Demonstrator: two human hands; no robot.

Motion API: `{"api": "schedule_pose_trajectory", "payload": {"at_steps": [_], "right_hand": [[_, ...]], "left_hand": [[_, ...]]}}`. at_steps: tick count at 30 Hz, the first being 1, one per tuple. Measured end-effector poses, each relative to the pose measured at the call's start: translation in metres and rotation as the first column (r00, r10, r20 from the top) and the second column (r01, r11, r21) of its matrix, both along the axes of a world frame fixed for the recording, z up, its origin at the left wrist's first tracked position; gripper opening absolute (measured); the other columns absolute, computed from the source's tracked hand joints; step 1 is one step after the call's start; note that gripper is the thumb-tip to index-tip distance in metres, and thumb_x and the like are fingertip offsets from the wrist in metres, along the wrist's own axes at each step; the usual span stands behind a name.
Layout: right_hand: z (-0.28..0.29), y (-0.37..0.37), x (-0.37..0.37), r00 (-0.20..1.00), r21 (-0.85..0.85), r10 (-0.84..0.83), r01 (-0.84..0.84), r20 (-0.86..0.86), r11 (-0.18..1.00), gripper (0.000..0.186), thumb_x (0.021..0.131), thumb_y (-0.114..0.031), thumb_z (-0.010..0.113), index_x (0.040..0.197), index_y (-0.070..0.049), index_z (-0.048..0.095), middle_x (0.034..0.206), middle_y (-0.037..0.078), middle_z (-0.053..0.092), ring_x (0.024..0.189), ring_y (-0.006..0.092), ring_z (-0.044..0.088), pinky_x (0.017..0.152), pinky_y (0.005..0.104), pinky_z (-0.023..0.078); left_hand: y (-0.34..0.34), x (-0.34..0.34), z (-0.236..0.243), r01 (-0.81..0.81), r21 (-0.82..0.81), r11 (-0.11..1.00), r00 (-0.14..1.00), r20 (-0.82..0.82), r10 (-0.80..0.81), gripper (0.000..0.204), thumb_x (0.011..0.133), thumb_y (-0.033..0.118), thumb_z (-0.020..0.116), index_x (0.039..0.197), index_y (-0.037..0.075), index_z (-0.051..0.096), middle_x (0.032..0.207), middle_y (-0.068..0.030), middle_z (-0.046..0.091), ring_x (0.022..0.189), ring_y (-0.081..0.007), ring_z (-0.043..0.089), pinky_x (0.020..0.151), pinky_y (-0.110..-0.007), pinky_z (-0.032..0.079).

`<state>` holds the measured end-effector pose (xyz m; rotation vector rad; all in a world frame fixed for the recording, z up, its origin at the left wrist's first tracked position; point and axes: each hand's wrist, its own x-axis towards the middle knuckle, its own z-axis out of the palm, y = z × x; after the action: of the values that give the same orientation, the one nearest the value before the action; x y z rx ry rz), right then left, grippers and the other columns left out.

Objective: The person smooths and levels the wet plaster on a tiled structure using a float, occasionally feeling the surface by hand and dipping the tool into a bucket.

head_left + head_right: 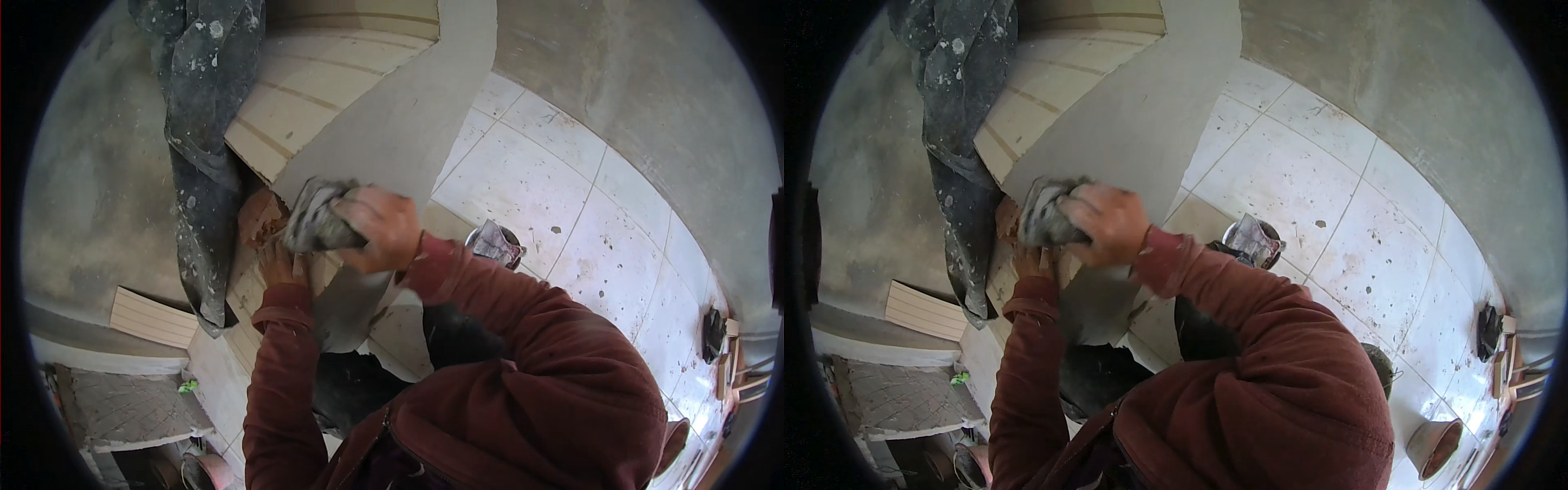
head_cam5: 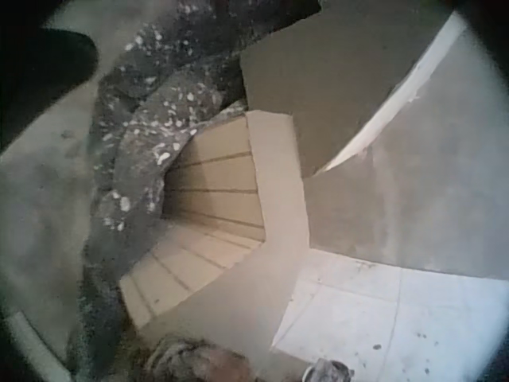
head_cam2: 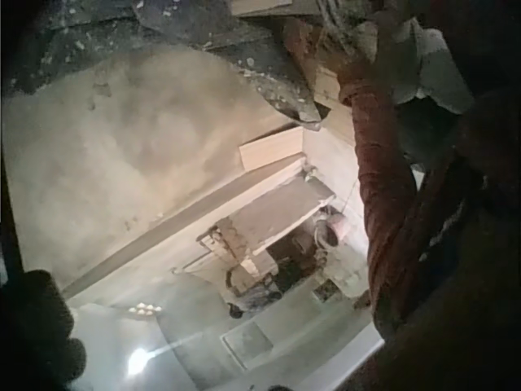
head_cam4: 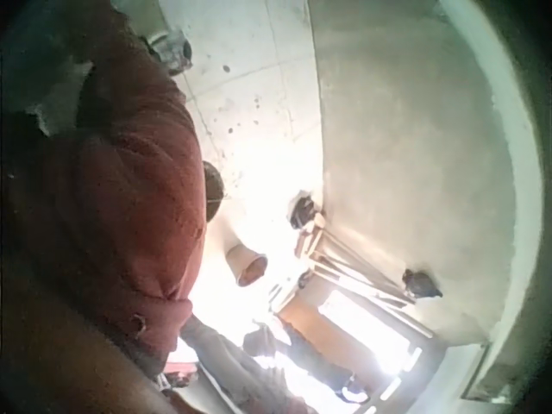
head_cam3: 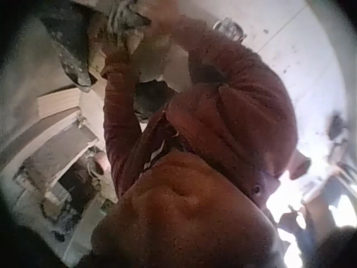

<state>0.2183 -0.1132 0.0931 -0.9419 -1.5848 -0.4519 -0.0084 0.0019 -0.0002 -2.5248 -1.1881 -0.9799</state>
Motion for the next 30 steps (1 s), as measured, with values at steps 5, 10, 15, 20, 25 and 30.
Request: {"api": "schedule_pose_trajectory", "payload": {"at_steps": [5, 10, 15, 20, 25, 30], "right_hand": [[0.041, 0.014, 0.057, 0.991, 0.083, -0.130, 0.132, -0.025, 0.988, 0.048, 0.051, -0.021, 0.072, 0.096, -0.009, 0.057, 0.085, 0.013, 0.057, 0.073, 0.0285, 0.057, 0.062, 0.0363, 0.048], [0.023, 0.020, 0.096, 0.900, -0.099, -0.186, 0.160, -0.394, 0.982, 0.041, 0.061, -0.021, 0.072, 0.095, -0.004, 0.058, 0.079, 0.010, 0.059, 0.064, 0.0224, 0.056, 0.058, 0.0312, 0.046], [0.025, 0.022, 0.050, 0.970, 0.132, -0.101, 0.133, -0.221, 0.982, 0.046, 0.058, -0.022, 0.072, 0.097, -0.004, 0.056, 0.079, 0.016, 0.056, 0.069, 0.0329, 0.056, 0.062, 0.0376, 0.046], [0.031, 0.026, 0.087, 0.900, -0.010, -0.157, 0.167, -0.406, 0.986, 0.041, 0.060, -0.017, 0.071, 0.096, -0.003, 0.055, 0.078, 0.016, 0.055, 0.067, 0.0338, 0.054, 0.060, 0.0382, 0.044], [-0.001, 0.011, 0.081, 0.972, -0.008, -0.156, 0.157, -0.175, 0.988, 0.040, 0.060, -0.020, 0.072, 0.093, -0.003, 0.055, 0.085, 0.017, 0.057, 0.074, 0.0330, 0.058, 0.066, 0.0358, 0.047], [0.044, 0.029, 0.111, 0.861, -0.079, -0.143, 0.119, -0.489, 0.990, 0.044, 0.063, -0.020, 0.072, 0.099, -0.002, 0.055, 0.083, 0.015, 0.059, 0.066, 0.0241, 0.059, 0.060, 0.0296, 0.046]], "left_hand": [[-0.013, 0.011, 0.016, -0.188, -0.272, 0.944, 0.979, -0.133, 0.157, 0.054, 0.085, 0.042, 0.041, 0.110, -0.005, 0.050, 0.120, -0.0209, 0.043, 0.112, -0.0386, 0.037, 0.092, -0.047, 0.029], [-0.013, 0.014, 0.012, -0.166, -0.214, 0.963, 0.983, -0.117, 0.143, 0.056, 0.085, 0.043, 0.039, 0.109, -0.006, 0.049, 0.121, -0.0217, 0.042, 0.112, -0.0388, 0.037, 0.093, -0.047, 0.028], [-0.013, 0.018, 0.017, -0.188, -0.260, 0.947, 0.979, -0.126, 0.159, 0.056, 0.085, 0.044, 0.040, 0.108, -0.007, 0.049, 0.119, -0.0229, 0.043, 0.112, -0.0394, 0.037, 0.093, -0.048, 0.028], [-0.011, 0.015, 0.014, -0.107, -0.257, 0.961, 0.994, -0.063, 0.094, 0.058, 0.084, 0.045, 0.040, 0.107, -0.008, 0.049, 0.118, -0.0246, 0.042, 0.113, -0.0422, 0.035, 0.095, -0.049, 0.026], [-0.010, 0.007, 0.003, -0.171, -0.188, 0.967, 0.982, -0.107, 0.153, 0.059, 0.084, 0.045, 0.041, 0.108, -0.008, 0.049, 0.118, -0.0247, 0.042, 0.112, -0.0431, 0.035, 0.095, -0.049, 0.026], [-0.014, 0.022, 0.015, -0.204, -0.272, 0.940, 0.974, -0.154, 0.167, 0.061, 0.084, 0.046, 0.041, 0.111, -0.008, 0.048, 0.120, -0.0250, 0.040, 0.114, -0.0421, 0.033, 0.095, -0.049, 0.025]]}}
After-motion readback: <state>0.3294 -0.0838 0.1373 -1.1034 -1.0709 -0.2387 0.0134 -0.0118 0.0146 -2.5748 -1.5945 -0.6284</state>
